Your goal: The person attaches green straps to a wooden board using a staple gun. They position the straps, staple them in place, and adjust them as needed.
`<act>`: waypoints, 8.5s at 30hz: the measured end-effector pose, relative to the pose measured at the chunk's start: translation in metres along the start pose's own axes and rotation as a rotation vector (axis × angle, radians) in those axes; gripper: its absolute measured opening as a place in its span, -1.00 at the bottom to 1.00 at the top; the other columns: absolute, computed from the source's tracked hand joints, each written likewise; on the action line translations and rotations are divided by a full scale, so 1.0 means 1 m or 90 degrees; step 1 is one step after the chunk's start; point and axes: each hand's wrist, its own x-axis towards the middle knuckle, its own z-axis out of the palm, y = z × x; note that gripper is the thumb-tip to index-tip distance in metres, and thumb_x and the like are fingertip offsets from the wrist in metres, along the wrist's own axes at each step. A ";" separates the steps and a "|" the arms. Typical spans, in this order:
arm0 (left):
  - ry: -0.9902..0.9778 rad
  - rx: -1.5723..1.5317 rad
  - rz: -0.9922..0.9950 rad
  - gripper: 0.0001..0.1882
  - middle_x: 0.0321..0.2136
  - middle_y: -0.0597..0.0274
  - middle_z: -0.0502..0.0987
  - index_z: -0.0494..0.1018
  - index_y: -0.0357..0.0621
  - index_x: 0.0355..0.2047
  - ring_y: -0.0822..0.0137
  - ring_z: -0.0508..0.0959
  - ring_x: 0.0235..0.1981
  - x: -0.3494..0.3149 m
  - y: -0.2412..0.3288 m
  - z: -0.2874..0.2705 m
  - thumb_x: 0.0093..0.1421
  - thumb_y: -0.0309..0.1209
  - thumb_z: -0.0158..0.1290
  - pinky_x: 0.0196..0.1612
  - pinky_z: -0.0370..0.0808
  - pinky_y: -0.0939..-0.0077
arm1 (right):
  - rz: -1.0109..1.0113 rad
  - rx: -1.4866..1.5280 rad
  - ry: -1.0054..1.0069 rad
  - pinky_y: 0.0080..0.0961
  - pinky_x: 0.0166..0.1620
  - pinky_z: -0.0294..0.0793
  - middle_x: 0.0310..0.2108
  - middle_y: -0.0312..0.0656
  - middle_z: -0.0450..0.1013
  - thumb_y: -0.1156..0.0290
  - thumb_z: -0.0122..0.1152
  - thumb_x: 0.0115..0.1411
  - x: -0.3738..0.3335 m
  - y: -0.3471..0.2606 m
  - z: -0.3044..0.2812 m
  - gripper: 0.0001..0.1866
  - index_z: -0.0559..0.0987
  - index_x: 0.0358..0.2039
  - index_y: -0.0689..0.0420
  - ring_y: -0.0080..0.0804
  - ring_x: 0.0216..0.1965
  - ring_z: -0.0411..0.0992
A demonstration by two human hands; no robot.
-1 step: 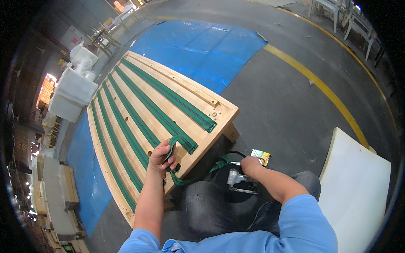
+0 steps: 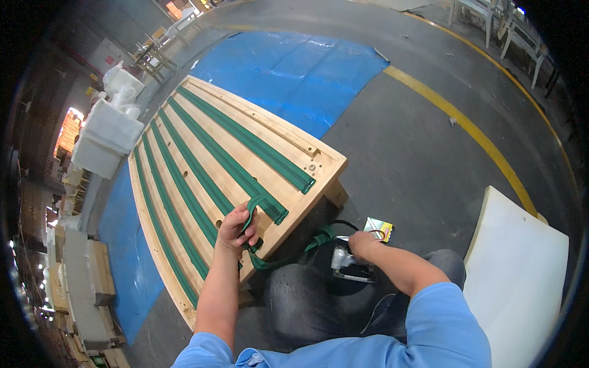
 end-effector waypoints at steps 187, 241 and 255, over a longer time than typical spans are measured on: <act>1.070 0.308 0.118 -0.90 -0.37 0.24 0.47 0.30 -0.12 -0.09 0.42 0.50 -0.49 -0.804 0.220 0.266 0.49 -0.41 -0.04 -0.55 0.57 0.37 | 0.560 0.861 0.294 -0.30 -0.54 0.41 -0.48 -0.20 0.51 0.49 0.48 0.08 -0.553 -0.454 -0.089 -0.67 0.60 -0.14 0.24 -0.38 -0.62 0.42; 0.369 0.575 -0.260 -0.74 -0.55 0.53 0.42 0.52 -0.16 0.07 0.66 0.34 -0.56 -0.754 0.345 0.112 0.41 -0.41 0.12 -0.51 0.27 0.67 | 0.663 0.840 0.391 -0.27 0.07 0.54 -0.10 -0.03 0.67 0.31 0.61 -0.04 -0.507 -0.730 -0.060 -0.44 0.68 0.00 0.23 -0.17 -0.06 0.64; 0.146 0.191 -0.440 -0.21 0.26 0.20 0.48 0.17 -0.02 0.48 0.53 0.50 -0.04 -0.366 0.167 0.232 0.36 -0.10 0.22 -0.42 0.40 0.63 | -0.011 1.136 0.081 -0.41 -0.37 0.53 -0.34 -0.22 0.57 0.17 0.47 0.23 -0.311 -0.422 -0.241 -0.53 0.62 -0.02 0.28 -0.48 -0.44 0.51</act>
